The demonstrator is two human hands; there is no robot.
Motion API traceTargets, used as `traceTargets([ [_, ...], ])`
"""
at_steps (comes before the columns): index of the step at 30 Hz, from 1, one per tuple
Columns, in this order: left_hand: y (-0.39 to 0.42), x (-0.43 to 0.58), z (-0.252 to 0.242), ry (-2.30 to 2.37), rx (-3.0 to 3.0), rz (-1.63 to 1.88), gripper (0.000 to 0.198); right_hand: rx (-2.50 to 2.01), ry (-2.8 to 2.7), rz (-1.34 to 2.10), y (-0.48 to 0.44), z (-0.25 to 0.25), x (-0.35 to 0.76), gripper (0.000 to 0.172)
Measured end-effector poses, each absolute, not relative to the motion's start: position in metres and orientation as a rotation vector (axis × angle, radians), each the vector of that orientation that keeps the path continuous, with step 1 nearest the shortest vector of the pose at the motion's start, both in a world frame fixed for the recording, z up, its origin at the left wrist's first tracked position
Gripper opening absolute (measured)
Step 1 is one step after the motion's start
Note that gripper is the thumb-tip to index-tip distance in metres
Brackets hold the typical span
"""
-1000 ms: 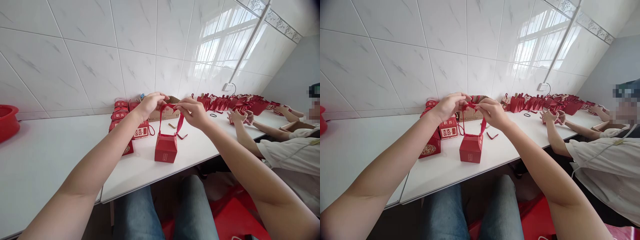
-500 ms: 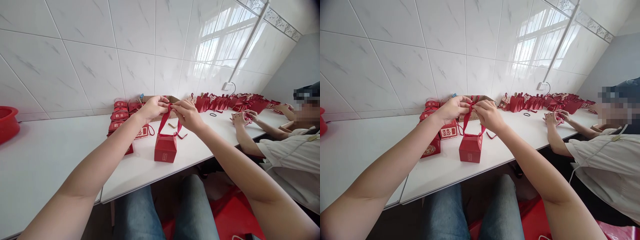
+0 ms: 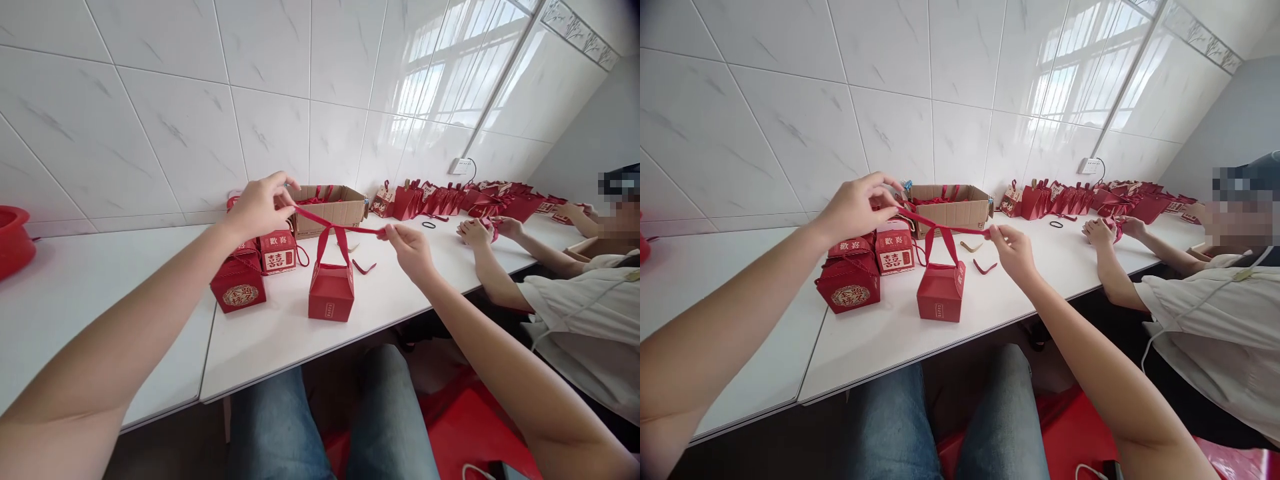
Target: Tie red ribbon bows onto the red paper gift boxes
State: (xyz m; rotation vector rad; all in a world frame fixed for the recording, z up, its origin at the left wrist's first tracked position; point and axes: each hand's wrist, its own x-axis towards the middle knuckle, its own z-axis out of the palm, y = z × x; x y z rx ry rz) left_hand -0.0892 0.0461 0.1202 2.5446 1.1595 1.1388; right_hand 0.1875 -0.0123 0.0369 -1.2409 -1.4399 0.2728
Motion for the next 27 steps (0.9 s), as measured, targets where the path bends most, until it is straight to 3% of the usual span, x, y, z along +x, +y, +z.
traceTargets([
  [8, 0.052, -0.168, 0.083, 1.627, 2.449, 0.726, 0.024, -1.638, -1.296, 0.356, -0.074, -0.038, 0.251, 0.043],
  [12, 0.051, -0.185, 0.061, 1.565, 2.463, 0.617, 0.017, -1.652, -1.186, 0.466, -0.096, -0.065, 0.267, 0.043],
  [22, 0.039, -0.165, 0.07, 1.71, 2.417, 0.879, 0.025, -1.504, -1.038, 0.383, -0.109, -0.049, 0.28, 0.034],
  [27, 0.023, -0.153, 0.071, 1.849, 2.733, 0.908, 0.019, -1.457, -1.007, 0.422, -0.106, -0.041, 0.28, 0.033],
])
